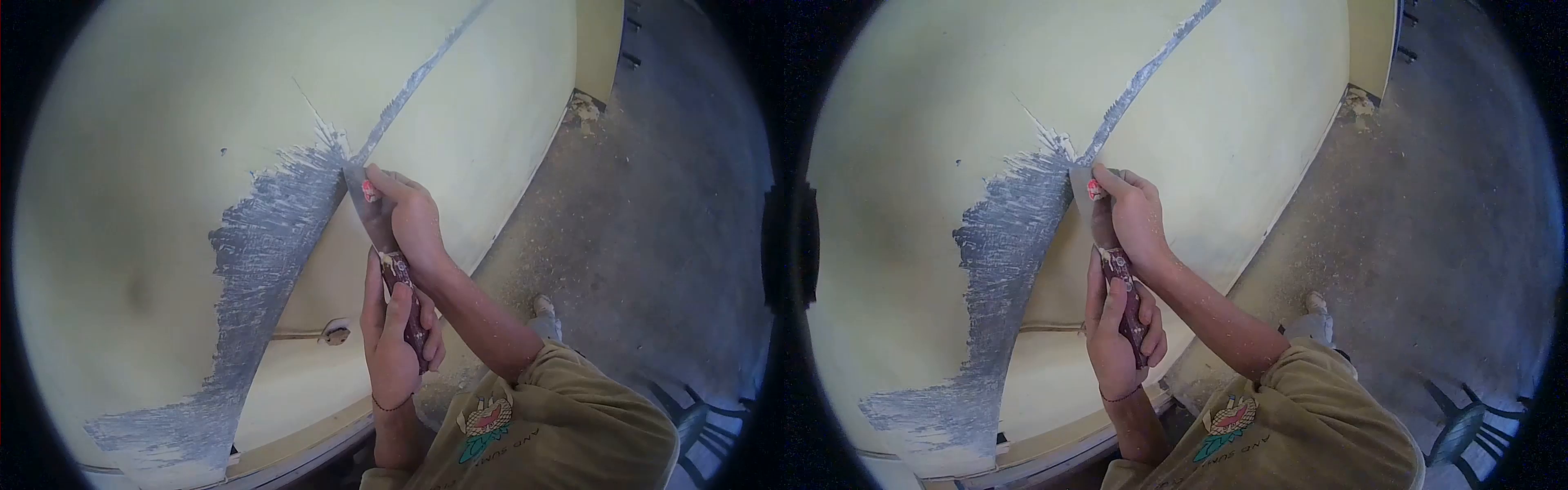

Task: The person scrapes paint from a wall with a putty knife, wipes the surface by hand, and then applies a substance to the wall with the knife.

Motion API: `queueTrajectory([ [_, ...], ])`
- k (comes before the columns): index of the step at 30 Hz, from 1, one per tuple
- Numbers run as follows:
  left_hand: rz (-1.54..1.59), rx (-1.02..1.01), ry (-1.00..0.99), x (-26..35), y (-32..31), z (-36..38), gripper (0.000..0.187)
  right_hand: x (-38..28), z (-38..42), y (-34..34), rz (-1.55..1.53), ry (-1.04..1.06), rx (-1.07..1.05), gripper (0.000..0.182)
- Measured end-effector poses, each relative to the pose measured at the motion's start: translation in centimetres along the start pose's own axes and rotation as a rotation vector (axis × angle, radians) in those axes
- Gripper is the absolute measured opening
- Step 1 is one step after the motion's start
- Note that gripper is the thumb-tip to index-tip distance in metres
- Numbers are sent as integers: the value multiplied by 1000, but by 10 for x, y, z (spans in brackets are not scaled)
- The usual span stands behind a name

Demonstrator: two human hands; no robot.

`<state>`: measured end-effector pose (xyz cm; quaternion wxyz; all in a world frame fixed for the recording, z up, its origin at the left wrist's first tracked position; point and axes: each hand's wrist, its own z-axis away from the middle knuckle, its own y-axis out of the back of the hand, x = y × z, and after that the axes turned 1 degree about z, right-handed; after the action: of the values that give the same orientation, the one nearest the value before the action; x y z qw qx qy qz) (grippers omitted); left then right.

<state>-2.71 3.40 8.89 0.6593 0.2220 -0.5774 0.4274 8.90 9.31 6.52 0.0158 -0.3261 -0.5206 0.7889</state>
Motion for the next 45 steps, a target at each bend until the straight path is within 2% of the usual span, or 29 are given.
queueTrajectory([
  [2,36,-32,8,0,0,-1,56,1,1,2,-46,2,-10,26],
  [4,-20,50,5,-2,-6,-1,49,1,5,7,45,30,-99,28],
  [7,43,-26,33,4,-4,-5,56,-4,3,6,126,13,-39,28],
  [19,36,-44,7,6,-10,-6,56,-4,-4,6,57,-14,-54,30],
  [23,-14,17,7,2,-33,-10,56,-11,-12,18,198,-38,-45,30],
  [29,-16,82,-9,3,-25,-2,49,-7,-2,6,134,-9,-49,32],
  [33,-22,74,-8,5,-27,-6,49,-14,-1,4,112,-19,-22,32],
  [35,20,8,30,7,-24,-10,56,-16,-5,5,125,8,-11,32],
  [39,22,34,38,7,-24,-7,57,-19,-1,5,159,-19,-15,32],
  [42,34,23,7,6,-35,-15,49,-19,-18,10,139,61,32,26],
  [44,11,78,-30,-1,-60,-15,49,-10,-35,31,518,234,-64,34],
  [45,36,114,-19,-1,-52,-13,49,-6,-27,27,541,198,-77,34],
])
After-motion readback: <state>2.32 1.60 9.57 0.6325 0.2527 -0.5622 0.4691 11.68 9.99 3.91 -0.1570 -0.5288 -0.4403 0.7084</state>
